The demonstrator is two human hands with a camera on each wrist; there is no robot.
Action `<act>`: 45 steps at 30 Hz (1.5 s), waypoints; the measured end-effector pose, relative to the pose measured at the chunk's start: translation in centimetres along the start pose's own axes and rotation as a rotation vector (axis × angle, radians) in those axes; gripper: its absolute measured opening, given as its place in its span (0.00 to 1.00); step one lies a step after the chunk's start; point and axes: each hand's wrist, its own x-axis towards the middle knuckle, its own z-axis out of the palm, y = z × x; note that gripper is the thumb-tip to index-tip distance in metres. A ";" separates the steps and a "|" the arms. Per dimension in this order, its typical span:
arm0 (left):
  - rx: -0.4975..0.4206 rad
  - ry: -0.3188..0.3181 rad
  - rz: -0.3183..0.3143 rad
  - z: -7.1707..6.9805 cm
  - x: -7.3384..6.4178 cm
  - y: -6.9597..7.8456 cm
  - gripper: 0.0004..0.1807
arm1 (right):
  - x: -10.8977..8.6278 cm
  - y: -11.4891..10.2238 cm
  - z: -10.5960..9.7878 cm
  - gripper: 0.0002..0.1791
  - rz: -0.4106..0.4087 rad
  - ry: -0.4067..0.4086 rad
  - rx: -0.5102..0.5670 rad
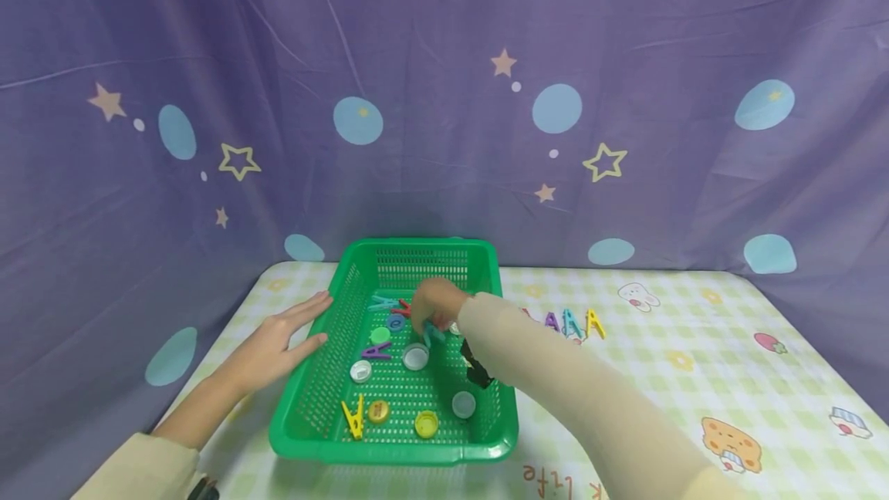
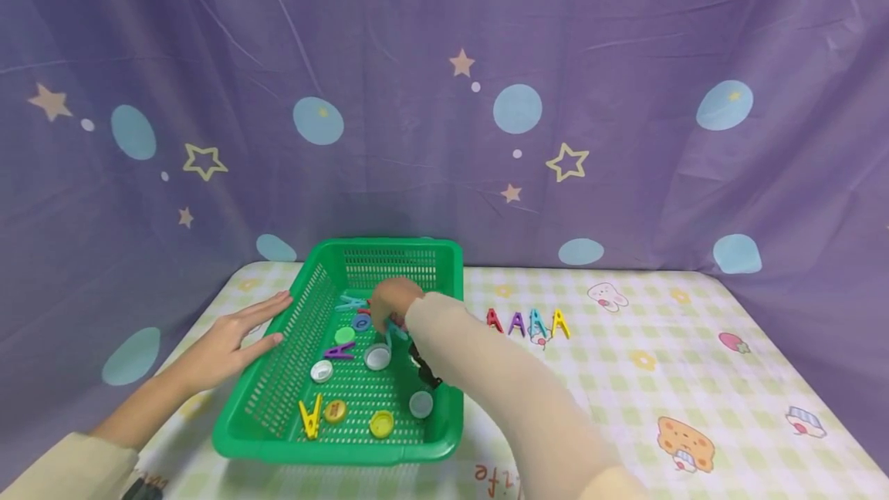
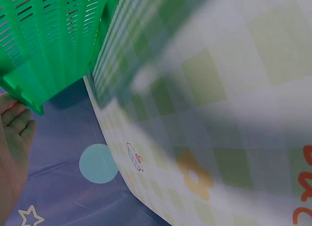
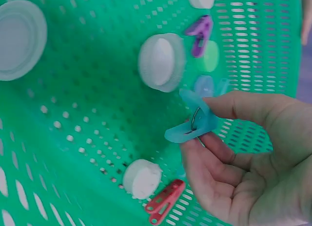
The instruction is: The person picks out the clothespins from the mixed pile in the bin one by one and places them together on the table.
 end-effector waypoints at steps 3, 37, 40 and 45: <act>0.001 0.001 0.002 0.0 0.0 0.0 0.31 | 0.0 0.7 -0.8 0.05 -0.048 -0.009 0.093; 0.017 0.006 0.008 0.3 0.0 -0.2 0.31 | -3.1 8.3 -4.2 0.18 -0.280 -0.185 0.618; 0.013 0.006 0.007 0.3 0.0 -0.1 0.30 | -3.4 9.2 -4.2 0.15 -0.286 -0.173 0.635; 0.009 0.003 0.003 0.2 0.0 -0.1 0.31 | -4.0 10.9 -4.0 0.12 -0.308 -0.155 0.677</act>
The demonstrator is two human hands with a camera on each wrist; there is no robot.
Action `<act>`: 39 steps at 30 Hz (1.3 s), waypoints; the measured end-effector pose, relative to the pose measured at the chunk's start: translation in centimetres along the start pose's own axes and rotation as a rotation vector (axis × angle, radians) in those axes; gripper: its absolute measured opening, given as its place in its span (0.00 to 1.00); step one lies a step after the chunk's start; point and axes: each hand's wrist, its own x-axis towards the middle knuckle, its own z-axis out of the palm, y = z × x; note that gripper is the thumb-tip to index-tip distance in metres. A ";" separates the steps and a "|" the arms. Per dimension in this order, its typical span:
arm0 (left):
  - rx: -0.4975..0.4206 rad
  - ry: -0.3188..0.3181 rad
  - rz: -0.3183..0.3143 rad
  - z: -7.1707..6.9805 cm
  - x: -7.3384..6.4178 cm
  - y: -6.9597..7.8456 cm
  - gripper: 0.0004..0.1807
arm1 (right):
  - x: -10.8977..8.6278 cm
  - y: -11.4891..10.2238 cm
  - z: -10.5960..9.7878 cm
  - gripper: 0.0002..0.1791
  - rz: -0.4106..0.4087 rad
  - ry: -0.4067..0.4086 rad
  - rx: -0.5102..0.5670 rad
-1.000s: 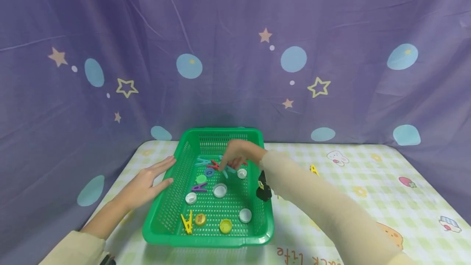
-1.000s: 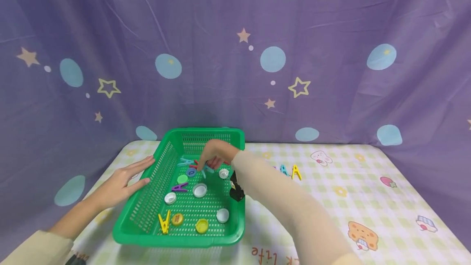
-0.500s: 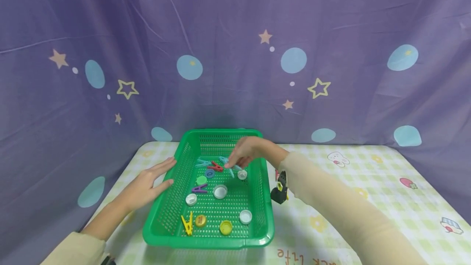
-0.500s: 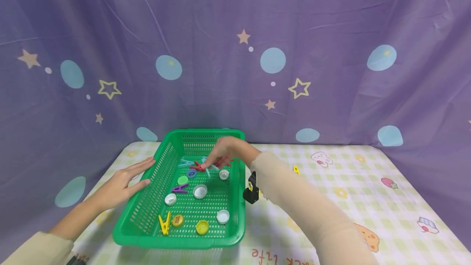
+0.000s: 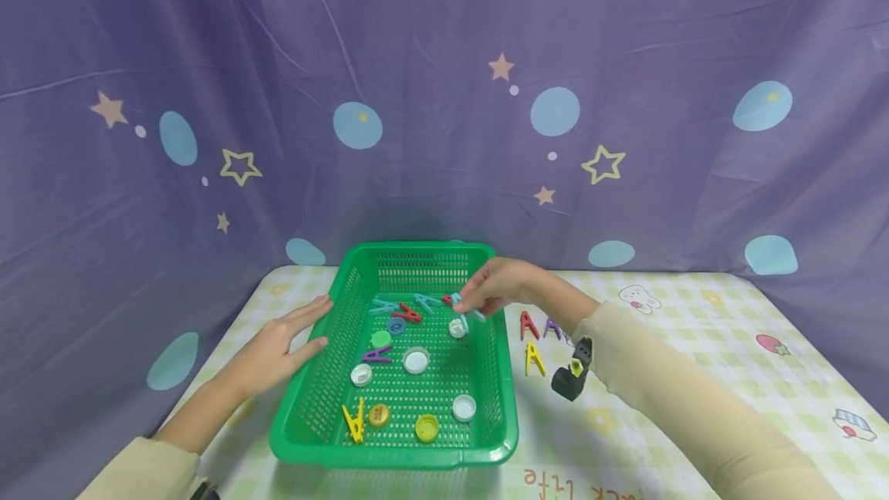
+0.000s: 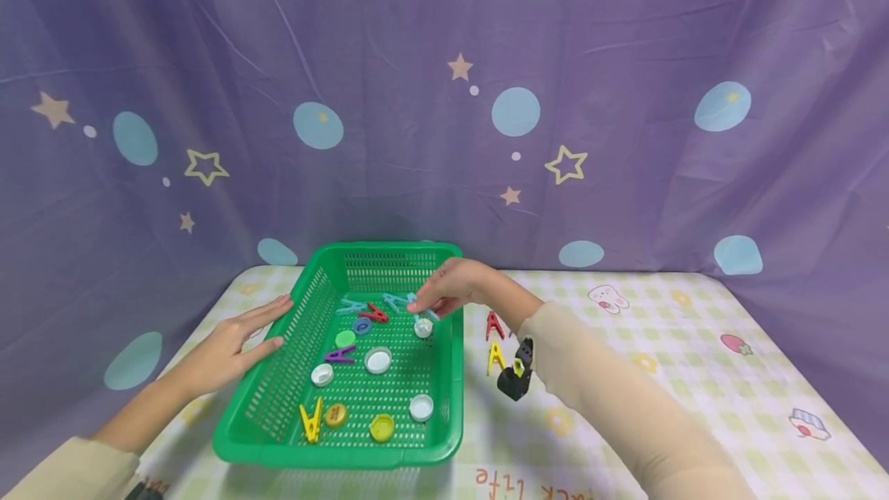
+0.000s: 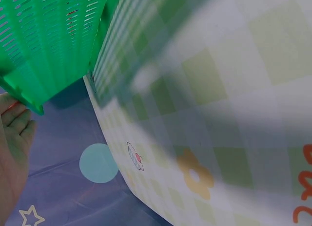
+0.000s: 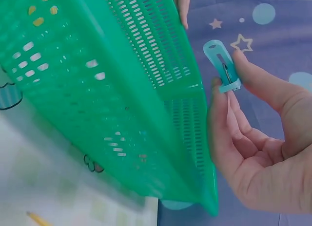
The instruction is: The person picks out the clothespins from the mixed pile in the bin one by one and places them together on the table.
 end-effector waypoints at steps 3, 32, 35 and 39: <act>-0.003 -0.003 0.003 0.0 0.0 0.0 0.31 | -0.7 0.9 -0.5 0.12 -0.024 0.013 0.034; -0.011 -0.010 -0.008 0.1 0.1 0.0 0.31 | -4.0 12.9 -3.6 0.17 -0.066 0.102 0.254; -0.007 -0.001 -0.003 0.1 0.1 0.0 0.31 | -3.9 14.1 -3.6 0.21 -0.073 0.119 0.266; -0.001 0.004 -0.002 0.1 0.1 0.0 0.31 | -3.7 15.2 -3.5 0.25 -0.065 0.156 0.268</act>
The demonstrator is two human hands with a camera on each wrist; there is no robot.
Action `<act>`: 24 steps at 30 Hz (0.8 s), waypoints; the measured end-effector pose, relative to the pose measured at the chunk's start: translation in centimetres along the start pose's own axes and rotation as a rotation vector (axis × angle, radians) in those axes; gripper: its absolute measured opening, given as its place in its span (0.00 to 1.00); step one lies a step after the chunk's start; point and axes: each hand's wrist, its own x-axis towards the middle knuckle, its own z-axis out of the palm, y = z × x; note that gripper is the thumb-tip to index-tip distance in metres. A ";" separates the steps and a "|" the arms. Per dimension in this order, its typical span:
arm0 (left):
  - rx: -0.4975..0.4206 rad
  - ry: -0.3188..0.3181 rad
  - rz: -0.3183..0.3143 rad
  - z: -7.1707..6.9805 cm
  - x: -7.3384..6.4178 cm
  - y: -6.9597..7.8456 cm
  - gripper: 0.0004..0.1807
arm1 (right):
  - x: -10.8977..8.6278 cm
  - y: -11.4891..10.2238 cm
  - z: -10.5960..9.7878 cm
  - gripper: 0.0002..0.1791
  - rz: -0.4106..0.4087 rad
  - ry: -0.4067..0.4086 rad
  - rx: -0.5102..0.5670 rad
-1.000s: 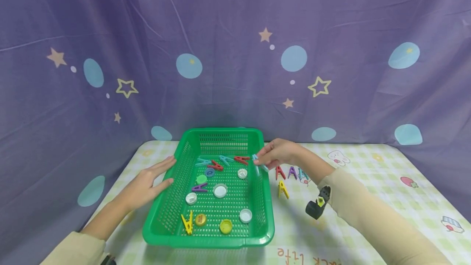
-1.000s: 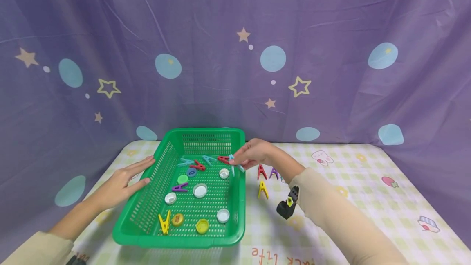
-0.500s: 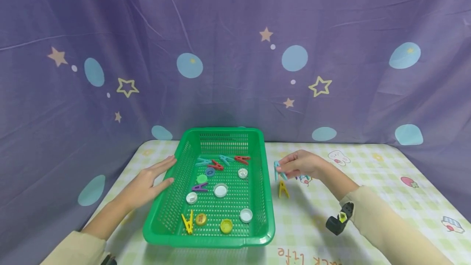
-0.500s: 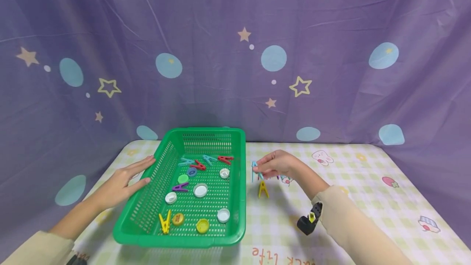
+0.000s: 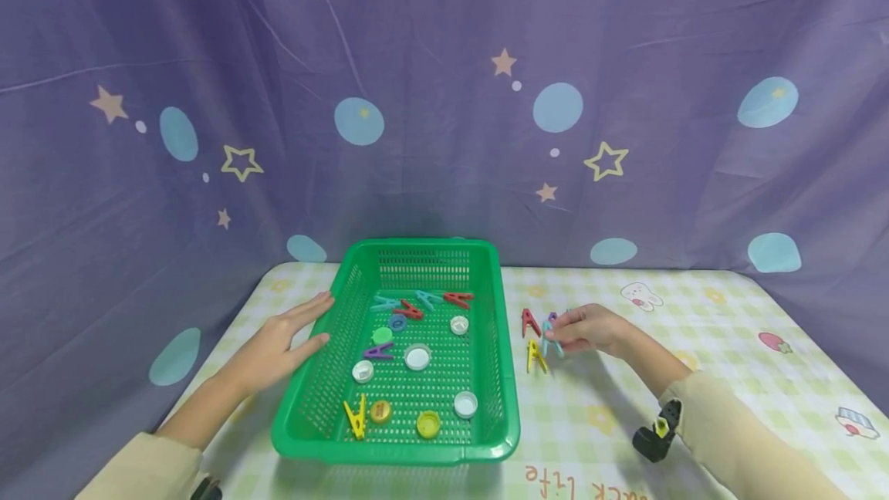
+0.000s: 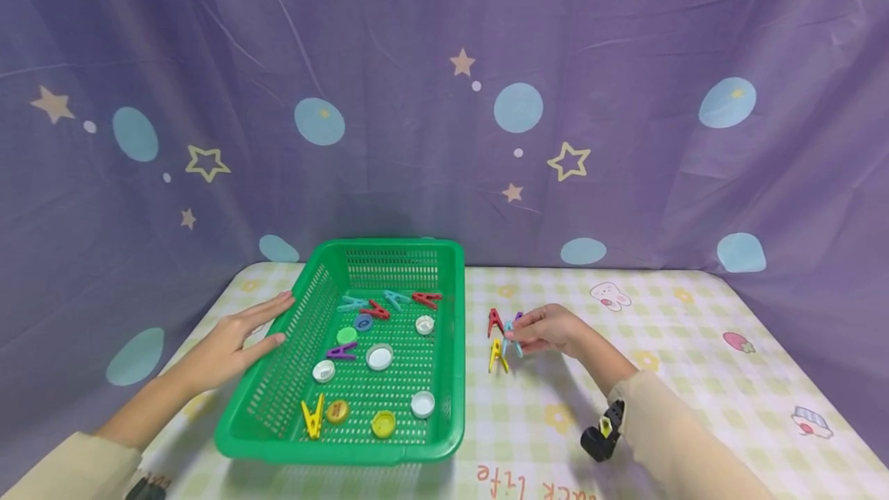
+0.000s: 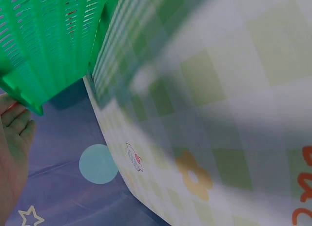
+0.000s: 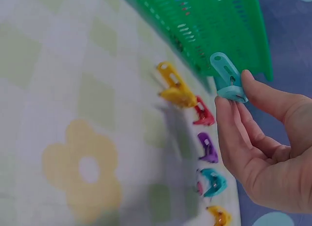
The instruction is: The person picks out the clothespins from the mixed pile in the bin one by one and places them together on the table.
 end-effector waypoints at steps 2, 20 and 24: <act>0.000 -0.002 -0.001 0.0 0.0 0.0 0.31 | 0.0 0.4 0.0 0.26 0.013 0.033 -0.011; -0.008 -0.005 -0.004 -0.1 0.0 0.0 0.31 | 0.2 2.3 1.2 0.16 0.102 0.305 -0.246; -0.008 -0.001 0.001 0.0 0.0 0.0 0.31 | 0.3 2.3 1.2 0.16 0.112 0.319 -0.284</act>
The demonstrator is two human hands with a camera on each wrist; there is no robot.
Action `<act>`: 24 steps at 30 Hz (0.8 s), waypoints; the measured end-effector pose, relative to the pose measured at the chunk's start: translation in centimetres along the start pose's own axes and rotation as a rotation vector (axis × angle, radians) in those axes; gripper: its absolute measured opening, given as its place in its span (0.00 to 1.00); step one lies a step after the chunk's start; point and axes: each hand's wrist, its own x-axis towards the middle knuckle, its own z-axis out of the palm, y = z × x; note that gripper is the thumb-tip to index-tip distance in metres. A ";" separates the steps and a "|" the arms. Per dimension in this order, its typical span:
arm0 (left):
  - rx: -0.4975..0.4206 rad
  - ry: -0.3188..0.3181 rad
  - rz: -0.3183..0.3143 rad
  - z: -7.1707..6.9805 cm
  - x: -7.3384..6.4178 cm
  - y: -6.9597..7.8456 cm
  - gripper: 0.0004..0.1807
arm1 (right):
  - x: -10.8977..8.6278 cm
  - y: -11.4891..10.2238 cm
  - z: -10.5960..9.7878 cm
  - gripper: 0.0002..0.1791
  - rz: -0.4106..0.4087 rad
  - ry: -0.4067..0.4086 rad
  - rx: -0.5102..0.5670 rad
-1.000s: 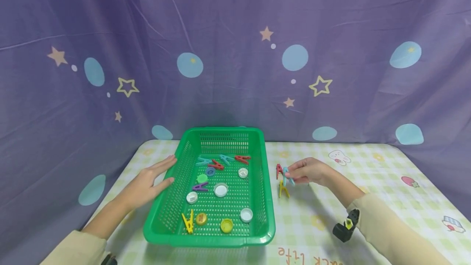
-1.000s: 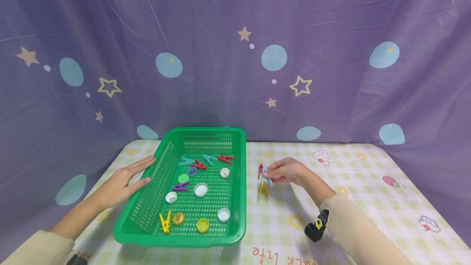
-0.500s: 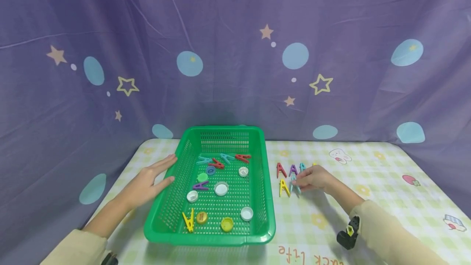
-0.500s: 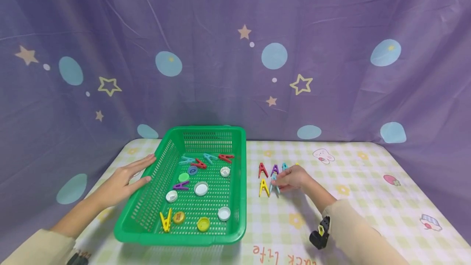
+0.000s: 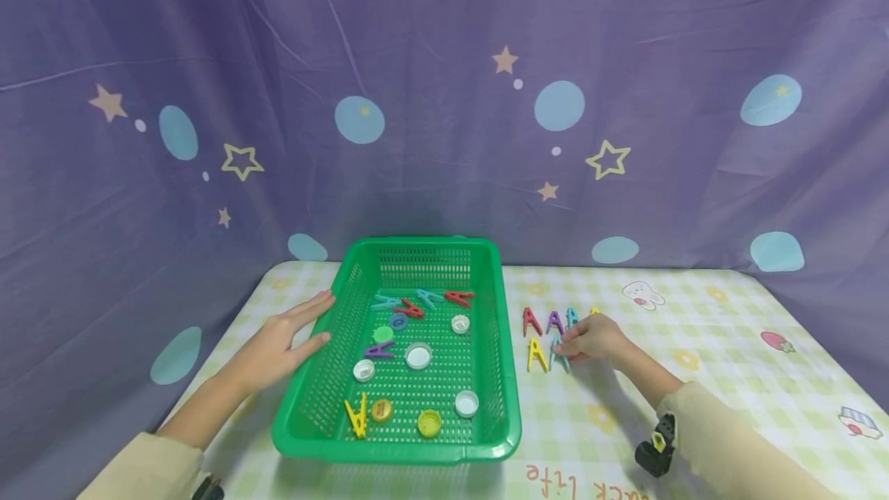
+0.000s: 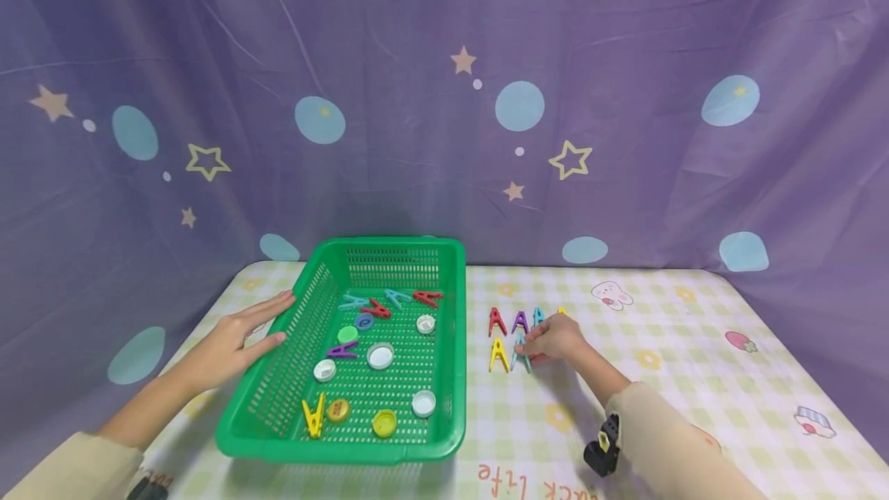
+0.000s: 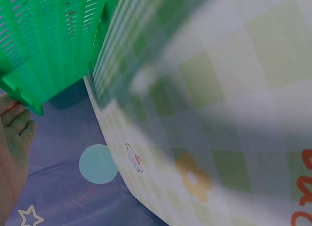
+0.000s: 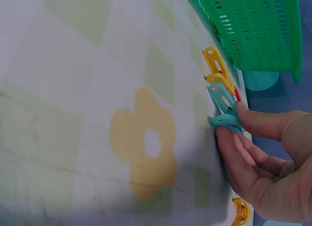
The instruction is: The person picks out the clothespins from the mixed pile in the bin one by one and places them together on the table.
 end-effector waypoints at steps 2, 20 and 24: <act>0.000 0.002 0.001 0.0 0.0 0.0 0.31 | 0.0 0.0 0.0 0.16 0.002 0.000 -0.017; 0.008 0.006 0.003 0.1 0.0 0.0 0.31 | -0.2 -0.2 -0.2 0.15 0.024 0.053 -0.053; 0.007 0.008 0.003 0.0 0.0 0.0 0.31 | -0.1 -0.1 -0.1 0.16 0.038 0.046 -0.016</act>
